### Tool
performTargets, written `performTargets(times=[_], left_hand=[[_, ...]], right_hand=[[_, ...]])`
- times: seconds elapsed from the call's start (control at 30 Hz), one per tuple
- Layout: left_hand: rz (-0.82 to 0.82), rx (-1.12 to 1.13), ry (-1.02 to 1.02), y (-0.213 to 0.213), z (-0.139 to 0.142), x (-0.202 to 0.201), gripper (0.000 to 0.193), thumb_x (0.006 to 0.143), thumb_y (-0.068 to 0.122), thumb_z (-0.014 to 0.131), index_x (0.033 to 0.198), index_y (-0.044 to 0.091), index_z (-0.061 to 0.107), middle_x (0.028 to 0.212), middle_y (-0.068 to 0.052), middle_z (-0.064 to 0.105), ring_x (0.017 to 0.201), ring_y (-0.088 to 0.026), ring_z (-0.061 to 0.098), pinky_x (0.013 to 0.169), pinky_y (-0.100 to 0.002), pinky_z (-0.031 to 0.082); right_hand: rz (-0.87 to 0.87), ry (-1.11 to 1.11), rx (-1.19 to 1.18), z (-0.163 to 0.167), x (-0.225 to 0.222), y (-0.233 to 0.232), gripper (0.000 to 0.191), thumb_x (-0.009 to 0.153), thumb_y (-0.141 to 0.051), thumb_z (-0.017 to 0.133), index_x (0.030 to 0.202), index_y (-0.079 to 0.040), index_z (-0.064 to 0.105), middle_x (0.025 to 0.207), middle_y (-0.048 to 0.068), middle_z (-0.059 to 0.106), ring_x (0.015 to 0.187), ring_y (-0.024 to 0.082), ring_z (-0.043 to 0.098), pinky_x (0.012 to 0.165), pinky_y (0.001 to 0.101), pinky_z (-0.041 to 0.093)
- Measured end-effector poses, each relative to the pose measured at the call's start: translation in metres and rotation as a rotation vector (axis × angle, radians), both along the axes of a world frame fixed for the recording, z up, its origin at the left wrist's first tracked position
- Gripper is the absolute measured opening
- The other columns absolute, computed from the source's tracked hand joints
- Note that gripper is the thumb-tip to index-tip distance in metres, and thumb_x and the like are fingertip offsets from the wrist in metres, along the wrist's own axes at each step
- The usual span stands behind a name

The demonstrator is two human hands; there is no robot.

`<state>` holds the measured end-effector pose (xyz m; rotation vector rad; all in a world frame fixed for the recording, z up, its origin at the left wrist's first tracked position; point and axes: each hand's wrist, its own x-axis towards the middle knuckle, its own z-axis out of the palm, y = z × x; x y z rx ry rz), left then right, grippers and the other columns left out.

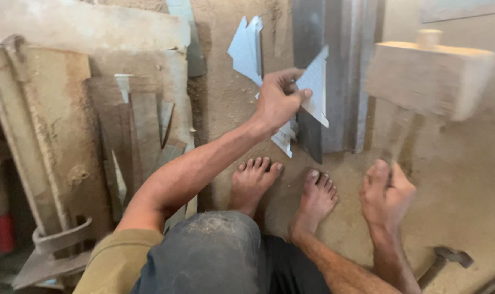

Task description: The person sits on the floor of a metal workshop and bends small sheet-metal pieces by hand against a heavy angle-iron bar, striking them with a wooden mallet to form an angle. Each finished piece is placed on a growing stack of completed pieces beside the work area.

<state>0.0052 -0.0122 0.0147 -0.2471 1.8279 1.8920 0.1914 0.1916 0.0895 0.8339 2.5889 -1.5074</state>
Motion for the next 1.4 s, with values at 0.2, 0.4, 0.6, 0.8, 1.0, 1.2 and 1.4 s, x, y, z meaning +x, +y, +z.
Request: performTargets(times=[0.2,0.4,0.6,0.8,1.0,1.2,1.4], left_hand=[[-0.099,-0.594,0.389,-0.068,-0.013,-0.013,0.045,0.091,0.021,0.08,0.129,0.002,0.066,0.101,-0.01,0.071,0.084,-0.018,0.068,0.077,-0.038,0.058],[-0.155,-1.026,0.406,-0.099,-0.033,-0.064,0.069,0.068,0.025,0.098,0.113,0.002,0.051,0.117,-0.018,0.052,0.108,-0.035,0.058,0.086,-0.045,0.051],[0.004,-0.708,0.19,-0.099,0.018,-0.066,0.046,0.081,0.012,0.086,0.107,0.003,0.049,0.093,-0.013,0.072,0.083,-0.024,0.074,0.068,-0.036,0.06],[-0.014,0.016,-0.089,-0.06,0.035,-0.032,0.043,0.089,0.0,0.072,0.129,0.001,0.057,0.099,-0.012,0.076,0.082,-0.02,0.079,0.068,-0.035,0.066],[-0.143,0.125,-0.073,-0.01,0.012,-0.018,0.027,0.094,0.001,0.067,0.121,-0.004,0.069,0.092,-0.01,0.078,0.08,-0.015,0.075,0.068,-0.032,0.066],[-0.108,0.047,-0.066,-0.004,0.013,-0.021,0.031,0.09,0.0,0.07,0.121,-0.002,0.07,0.082,-0.008,0.076,0.07,-0.011,0.071,0.059,-0.03,0.064],[-0.09,-0.004,-0.022,0.001,0.019,-0.018,0.027,0.087,-0.001,0.071,0.114,-0.003,0.074,0.074,-0.004,0.074,0.064,-0.008,0.066,0.056,-0.028,0.06]], right_hand=[[-0.205,-0.1,-0.308,-0.005,0.03,-0.001,0.036,0.114,-0.03,0.052,0.09,-0.002,0.054,0.062,0.004,0.048,0.049,0.01,0.046,0.045,0.0269,0.036],[-0.194,-0.172,-0.312,-0.021,0.033,-0.009,0.037,0.112,-0.032,0.054,0.089,-0.002,0.054,0.061,0.004,0.049,0.047,0.01,0.046,0.043,0.0267,0.035],[-0.162,-0.142,-0.295,-0.013,0.034,-0.011,0.038,0.111,-0.031,0.055,0.086,-0.003,0.055,0.061,0.003,0.05,0.048,0.009,0.046,0.042,0.0263,0.035],[-0.164,-0.147,-0.296,-0.016,0.035,-0.005,0.038,0.11,-0.032,0.055,0.085,-0.004,0.056,0.061,0.001,0.05,0.048,0.008,0.047,0.042,0.0249,0.036],[-0.129,-0.157,-0.283,-0.014,0.018,-0.008,0.04,0.11,-0.032,0.058,0.083,-0.004,0.055,0.061,0.001,0.05,0.05,0.007,0.046,0.043,0.0246,0.036],[0.019,0.132,-0.119,0.04,0.009,-0.005,0.038,0.11,-0.04,0.056,0.094,-0.005,0.06,0.067,-0.001,0.054,0.052,0.006,0.049,0.045,0.0231,0.039],[0.187,0.459,-0.14,0.013,0.0,-0.012,0.045,0.109,-0.043,0.057,0.085,-0.005,0.055,0.062,0.001,0.053,0.048,0.008,0.048,0.043,0.0233,0.042]])
